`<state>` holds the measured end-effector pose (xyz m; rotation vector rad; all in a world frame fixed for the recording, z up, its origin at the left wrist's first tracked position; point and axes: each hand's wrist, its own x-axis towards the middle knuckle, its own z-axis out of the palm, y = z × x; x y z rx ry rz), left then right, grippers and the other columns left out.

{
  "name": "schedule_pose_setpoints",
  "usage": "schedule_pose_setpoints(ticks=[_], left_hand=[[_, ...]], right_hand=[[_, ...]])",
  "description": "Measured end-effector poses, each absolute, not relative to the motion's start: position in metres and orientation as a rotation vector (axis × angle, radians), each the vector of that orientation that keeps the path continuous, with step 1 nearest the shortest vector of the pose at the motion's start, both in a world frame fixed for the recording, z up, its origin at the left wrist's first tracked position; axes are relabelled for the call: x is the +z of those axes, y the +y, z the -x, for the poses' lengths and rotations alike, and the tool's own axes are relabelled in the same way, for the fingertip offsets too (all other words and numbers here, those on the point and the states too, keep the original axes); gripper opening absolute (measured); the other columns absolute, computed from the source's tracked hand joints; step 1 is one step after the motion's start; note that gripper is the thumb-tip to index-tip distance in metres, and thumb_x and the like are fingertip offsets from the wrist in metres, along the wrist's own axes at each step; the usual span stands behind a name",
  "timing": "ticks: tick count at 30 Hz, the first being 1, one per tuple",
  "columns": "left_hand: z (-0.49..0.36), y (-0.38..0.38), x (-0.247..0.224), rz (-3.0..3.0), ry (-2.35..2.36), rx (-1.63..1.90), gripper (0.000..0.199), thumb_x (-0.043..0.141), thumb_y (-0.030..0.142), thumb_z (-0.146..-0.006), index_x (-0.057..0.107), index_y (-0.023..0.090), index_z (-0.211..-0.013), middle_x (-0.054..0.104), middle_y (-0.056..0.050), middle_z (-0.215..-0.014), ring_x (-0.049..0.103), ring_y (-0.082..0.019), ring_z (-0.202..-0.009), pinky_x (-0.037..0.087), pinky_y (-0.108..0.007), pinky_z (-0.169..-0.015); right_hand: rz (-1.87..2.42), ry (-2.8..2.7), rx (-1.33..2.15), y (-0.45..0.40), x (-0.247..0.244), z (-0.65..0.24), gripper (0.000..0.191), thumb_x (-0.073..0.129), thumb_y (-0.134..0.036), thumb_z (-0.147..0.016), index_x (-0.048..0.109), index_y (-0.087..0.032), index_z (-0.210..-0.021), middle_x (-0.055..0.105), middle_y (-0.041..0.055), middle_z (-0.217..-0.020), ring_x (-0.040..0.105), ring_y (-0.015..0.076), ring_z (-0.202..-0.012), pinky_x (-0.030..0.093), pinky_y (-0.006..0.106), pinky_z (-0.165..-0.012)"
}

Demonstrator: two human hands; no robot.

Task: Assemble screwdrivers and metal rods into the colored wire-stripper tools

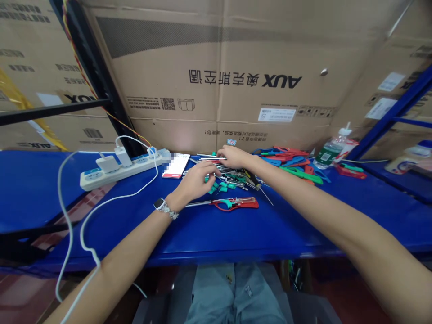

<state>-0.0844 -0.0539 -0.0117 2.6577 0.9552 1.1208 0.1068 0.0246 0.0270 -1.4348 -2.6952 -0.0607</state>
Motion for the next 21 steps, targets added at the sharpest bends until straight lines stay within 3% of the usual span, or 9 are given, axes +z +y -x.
schedule_pose_setpoints(ticks=[10,18,21], left_hand=[[0.105,-0.051,-0.011,-2.441,1.048,1.311,0.028,0.045,0.009,-0.081,0.071,0.019,-0.079,0.072,-0.004,-0.082,0.062,-0.018,-0.078,0.048,-0.032,-0.07],[0.106,-0.044,-0.019,-2.368,1.161,1.323,0.026,0.046,0.008,-0.081,0.07,0.019,-0.081,0.073,-0.004,-0.084,0.063,-0.017,-0.077,0.048,-0.03,-0.066],[0.106,-0.045,-0.016,-2.367,1.194,1.372,0.023,0.047,0.01,-0.085,0.069,0.018,-0.087,0.072,-0.004,-0.087,0.061,-0.016,-0.075,0.048,-0.029,-0.066]], right_hand=[[1.61,-2.673,0.138,0.046,0.02,-0.109,0.026,0.07,-0.022,-0.089,0.077,-0.015,-0.113,0.077,0.0117,-0.11,0.071,0.0227,-0.097,0.051,0.026,-0.082],[1.591,-2.445,0.023,0.033,0.024,-0.117,0.029,0.052,-0.024,-0.099,0.073,-0.016,-0.116,0.074,0.0134,-0.115,0.067,0.0261,-0.106,0.047,0.031,-0.082],[1.479,-2.323,-0.039,0.007,0.029,-0.127,0.03,0.048,-0.024,-0.1,0.068,-0.018,-0.121,0.075,0.0107,-0.104,0.067,0.0241,-0.093,0.045,0.031,-0.077]])
